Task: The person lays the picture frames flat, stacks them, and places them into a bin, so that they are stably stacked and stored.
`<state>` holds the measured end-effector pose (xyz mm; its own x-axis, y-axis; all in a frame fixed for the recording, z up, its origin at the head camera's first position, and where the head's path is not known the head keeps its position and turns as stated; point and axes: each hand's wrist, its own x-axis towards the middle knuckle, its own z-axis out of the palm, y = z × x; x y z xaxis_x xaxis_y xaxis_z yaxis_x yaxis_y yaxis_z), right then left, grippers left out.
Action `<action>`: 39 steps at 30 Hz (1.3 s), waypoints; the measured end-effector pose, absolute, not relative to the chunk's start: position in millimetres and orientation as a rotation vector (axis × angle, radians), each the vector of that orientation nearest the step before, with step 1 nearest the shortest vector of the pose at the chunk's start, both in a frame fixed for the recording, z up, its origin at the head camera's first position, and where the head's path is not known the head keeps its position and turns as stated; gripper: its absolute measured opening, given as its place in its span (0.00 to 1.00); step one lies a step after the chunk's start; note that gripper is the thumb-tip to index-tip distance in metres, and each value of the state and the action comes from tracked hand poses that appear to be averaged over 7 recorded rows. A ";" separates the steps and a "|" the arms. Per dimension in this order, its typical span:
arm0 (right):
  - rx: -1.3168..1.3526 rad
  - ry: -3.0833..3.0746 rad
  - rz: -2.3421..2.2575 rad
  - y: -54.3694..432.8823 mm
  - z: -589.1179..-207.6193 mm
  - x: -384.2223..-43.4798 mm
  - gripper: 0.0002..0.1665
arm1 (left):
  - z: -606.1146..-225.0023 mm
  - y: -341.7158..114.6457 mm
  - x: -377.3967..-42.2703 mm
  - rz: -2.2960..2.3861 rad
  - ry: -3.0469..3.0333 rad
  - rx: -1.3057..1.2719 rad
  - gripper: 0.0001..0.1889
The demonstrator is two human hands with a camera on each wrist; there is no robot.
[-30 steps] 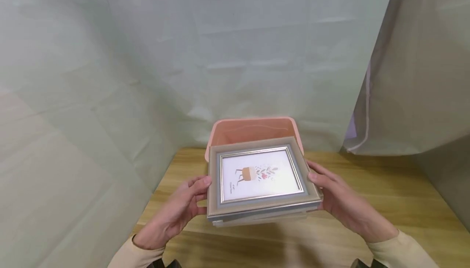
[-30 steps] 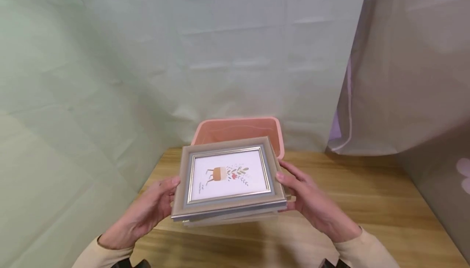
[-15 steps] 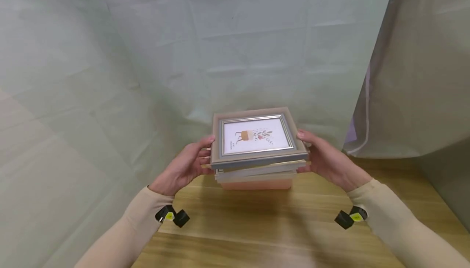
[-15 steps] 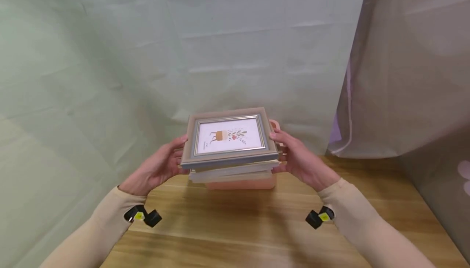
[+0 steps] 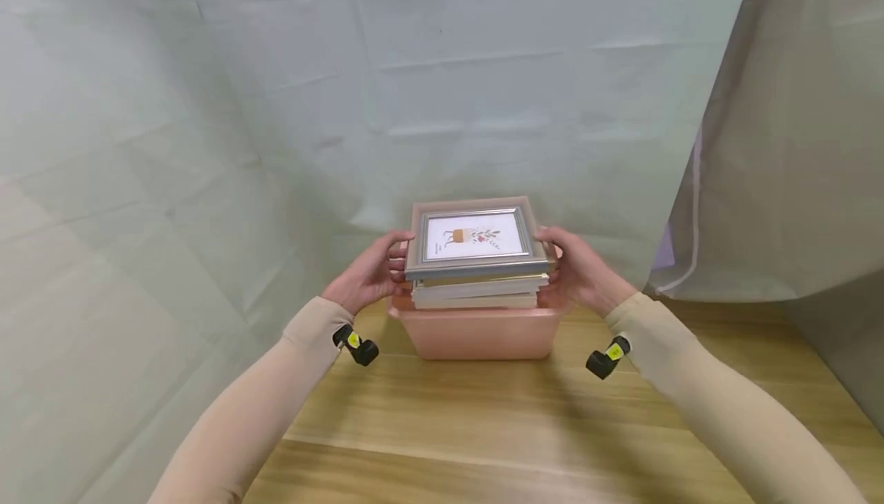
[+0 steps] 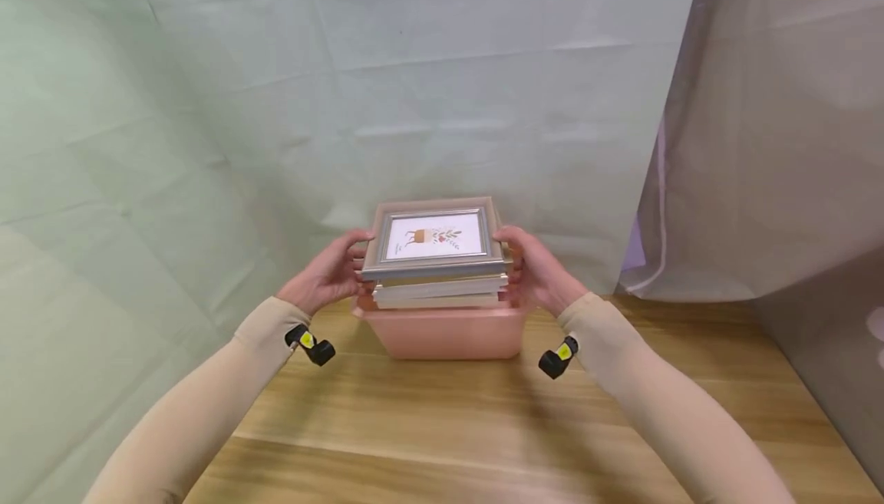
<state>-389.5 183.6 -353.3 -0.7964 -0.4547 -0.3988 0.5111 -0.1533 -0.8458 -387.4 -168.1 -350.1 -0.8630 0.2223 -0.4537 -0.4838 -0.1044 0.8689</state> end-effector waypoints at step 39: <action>0.301 2.034 -1.780 133.2 -433.4 -427.9 0.14 | -431.2 -124.0 -431.3 1.763 1.806 -0.555 0.24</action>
